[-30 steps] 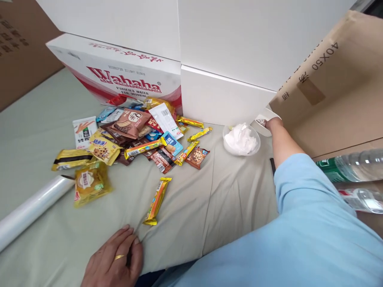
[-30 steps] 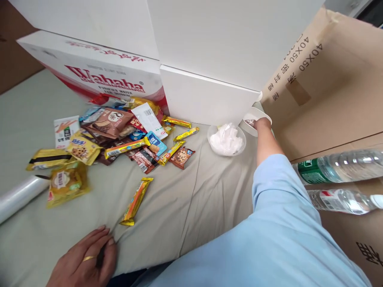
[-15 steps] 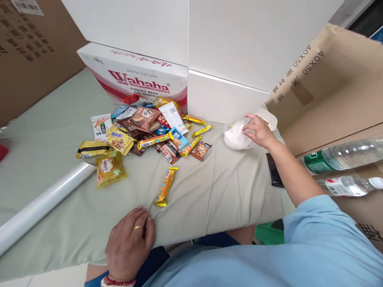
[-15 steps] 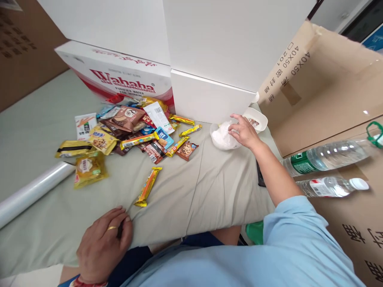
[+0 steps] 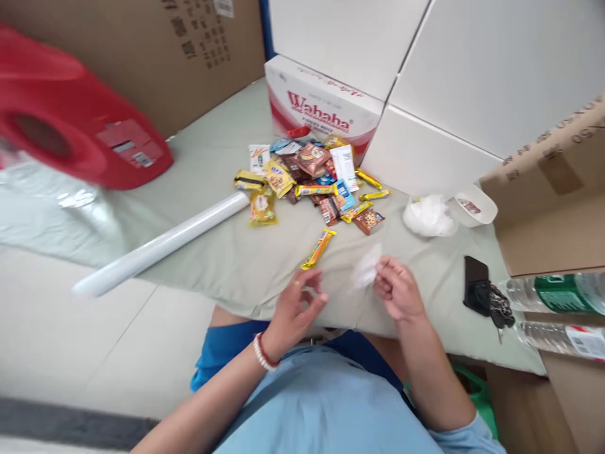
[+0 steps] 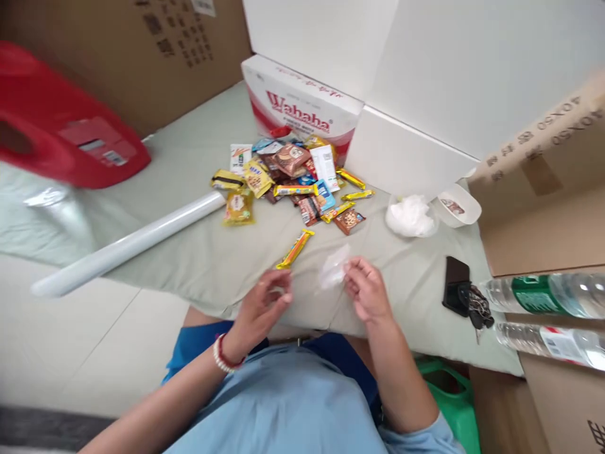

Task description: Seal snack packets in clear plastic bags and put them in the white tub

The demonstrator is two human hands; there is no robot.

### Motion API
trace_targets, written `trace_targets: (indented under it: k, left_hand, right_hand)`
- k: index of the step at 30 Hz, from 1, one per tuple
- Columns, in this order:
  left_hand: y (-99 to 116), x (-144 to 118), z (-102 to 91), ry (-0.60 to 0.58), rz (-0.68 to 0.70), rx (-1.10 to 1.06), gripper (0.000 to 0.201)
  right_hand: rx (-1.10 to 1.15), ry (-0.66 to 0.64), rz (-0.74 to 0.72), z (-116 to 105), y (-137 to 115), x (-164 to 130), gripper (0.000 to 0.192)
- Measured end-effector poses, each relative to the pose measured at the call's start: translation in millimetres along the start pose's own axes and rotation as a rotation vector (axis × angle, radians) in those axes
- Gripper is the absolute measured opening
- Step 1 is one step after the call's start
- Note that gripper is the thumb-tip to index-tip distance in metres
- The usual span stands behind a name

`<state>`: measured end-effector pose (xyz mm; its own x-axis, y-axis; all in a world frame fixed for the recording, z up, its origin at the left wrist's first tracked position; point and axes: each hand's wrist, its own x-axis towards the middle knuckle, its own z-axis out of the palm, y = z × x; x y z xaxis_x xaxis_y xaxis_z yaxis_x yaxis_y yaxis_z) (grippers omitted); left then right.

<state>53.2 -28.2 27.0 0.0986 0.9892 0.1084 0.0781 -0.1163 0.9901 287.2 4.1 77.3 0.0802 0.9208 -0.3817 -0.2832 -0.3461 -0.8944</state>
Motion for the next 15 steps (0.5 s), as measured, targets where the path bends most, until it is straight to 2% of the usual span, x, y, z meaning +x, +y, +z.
trace_targets:
  k: [1,3,6,8,10,12,13,15]
  left_hand:
    - [0,2,6.5,-0.062,-0.112,-0.155,0.045]
    - [-4,8,14.9,-0.146,-0.301,-0.365,0.046]
    - [-14,15,16.5,-0.082,-0.436,-0.529,0.046]
    - [-18,15,14.5,-0.022,-0.463,-0.596,0.047]
    - [-18,14,13.4,0.0,-0.462,-0.607,0.047]
    - [-17,12,14.0,-0.001,-0.441,-0.57,0.046]
    - [-17,11,14.4,-0.007,-0.43,-0.551,0.046]
    - [-17,10,14.4,0.001,-0.419,-0.545,0.046]
  right_hand:
    - [0.027,-0.054,0.092,10,18,-6,0.04]
    - [0.097,-0.123,0.215,21,43,-14,0.042]
    - [0.184,-0.124,0.253,21,56,-16,0.046]
    - [0.137,-0.073,0.159,18,56,-17,0.044]
    - [0.015,-0.021,-0.029,17,56,-20,0.043]
    - [-0.146,-0.012,-0.214,19,57,-22,0.053]
    - [-0.235,-0.022,-0.267,20,57,-21,0.057]
    - [-0.362,-0.018,-0.293,21,56,-18,0.047]
